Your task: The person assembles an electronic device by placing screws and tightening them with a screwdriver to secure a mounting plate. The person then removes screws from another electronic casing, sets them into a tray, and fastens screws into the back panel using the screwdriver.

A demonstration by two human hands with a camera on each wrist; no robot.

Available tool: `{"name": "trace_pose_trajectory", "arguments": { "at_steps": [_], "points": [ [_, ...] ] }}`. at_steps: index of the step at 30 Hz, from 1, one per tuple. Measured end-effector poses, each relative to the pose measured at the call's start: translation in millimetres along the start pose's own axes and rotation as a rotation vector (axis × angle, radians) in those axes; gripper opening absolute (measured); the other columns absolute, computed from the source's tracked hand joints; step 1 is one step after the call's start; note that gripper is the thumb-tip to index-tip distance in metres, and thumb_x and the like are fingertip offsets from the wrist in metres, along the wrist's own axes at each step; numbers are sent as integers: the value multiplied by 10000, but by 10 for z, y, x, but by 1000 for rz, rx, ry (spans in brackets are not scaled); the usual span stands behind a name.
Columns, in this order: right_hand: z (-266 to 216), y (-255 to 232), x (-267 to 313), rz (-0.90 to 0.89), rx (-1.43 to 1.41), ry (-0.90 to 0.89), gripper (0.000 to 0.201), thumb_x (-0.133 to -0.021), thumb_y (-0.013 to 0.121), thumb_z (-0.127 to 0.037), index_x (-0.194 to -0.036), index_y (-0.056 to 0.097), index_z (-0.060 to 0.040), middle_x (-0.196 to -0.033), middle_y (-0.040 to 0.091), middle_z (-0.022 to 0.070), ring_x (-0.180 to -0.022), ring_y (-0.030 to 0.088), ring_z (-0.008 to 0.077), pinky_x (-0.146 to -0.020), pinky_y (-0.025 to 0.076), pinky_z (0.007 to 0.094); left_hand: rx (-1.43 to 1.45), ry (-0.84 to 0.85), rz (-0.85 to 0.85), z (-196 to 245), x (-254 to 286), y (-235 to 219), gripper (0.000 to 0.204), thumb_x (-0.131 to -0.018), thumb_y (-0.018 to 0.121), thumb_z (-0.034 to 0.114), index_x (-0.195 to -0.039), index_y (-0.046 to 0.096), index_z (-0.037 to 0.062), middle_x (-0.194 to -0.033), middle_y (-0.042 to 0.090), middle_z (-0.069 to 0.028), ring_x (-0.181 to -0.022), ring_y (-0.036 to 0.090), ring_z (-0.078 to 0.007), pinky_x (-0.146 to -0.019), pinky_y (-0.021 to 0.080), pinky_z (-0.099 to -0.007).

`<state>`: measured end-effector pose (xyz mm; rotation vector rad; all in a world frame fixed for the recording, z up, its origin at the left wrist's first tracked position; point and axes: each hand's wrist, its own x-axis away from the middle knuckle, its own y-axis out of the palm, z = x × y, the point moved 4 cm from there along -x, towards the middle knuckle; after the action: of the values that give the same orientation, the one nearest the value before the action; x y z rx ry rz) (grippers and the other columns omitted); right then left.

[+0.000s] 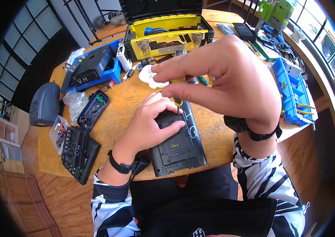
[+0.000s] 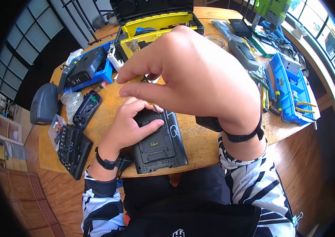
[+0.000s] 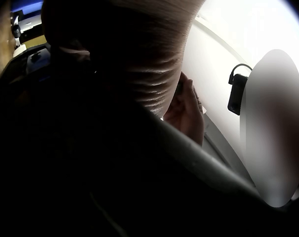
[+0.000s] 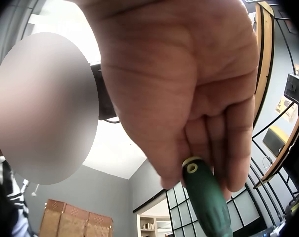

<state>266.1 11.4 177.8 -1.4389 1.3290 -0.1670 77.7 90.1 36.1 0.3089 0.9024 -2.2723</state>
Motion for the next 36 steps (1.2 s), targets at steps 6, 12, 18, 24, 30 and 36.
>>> {"name": "trace_pose_trajectory", "arguments": {
  "at_steps": [6,12,18,24,30,36],
  "points": [
    [-75,5,-9,-14,72,-8,187,-996,811,-14,-1179,838,19,-1130,878,151,-1102,870,311,-927,687,378,-9,46,-14,11,-28,-11,270,-872,964,150,-1048,780,62,-1070,771,-104,-1083,713,-329,-990,571,-440],
    [-54,75,-40,-9,-58,-51,321,-974,646,63,-1241,814,7,-1128,867,167,-998,860,334,-898,680,400,-109,45,-8,74,-10,-19,265,-876,960,143,-1049,777,61,-1070,768,-102,-1084,711,-318,-992,568,-434],
    [-92,97,-22,5,-45,-51,422,-920,566,51,-1289,769,16,-1109,853,214,-929,854,330,-813,666,412,-51,9,-25,49,-17,-5,264,-871,953,132,-1044,770,52,-1074,755,-108,-1082,699,-316,-995,563,-431],
    [-88,175,-61,-78,-120,-46,473,-872,529,37,-1310,708,56,-1030,830,221,-838,824,373,-745,638,442,5,-33,-14,70,-22,-5,282,-865,947,125,-1052,757,35,-1103,743,-125,-1085,690,-338,-993,561,-443],
    [-82,251,-67,-67,-167,-55,382,-936,572,40,-1297,696,51,-1048,825,223,-880,814,424,-765,639,468,-23,-18,47,116,-8,-28,336,-926,930,150,-1199,783,20,-1284,769,-151,-1245,703,-345,-1080,556,-463],
    [-133,282,-74,-68,-134,-21,425,-950,586,53,-1369,651,22,-1037,818,219,-943,806,461,-834,651,492,172,-46,21,99,-24,-73,222,-1042,806,108,-1248,797,27,-1314,783,-156,-1242,750,-330,-1052,571,-425]
  ]
}}
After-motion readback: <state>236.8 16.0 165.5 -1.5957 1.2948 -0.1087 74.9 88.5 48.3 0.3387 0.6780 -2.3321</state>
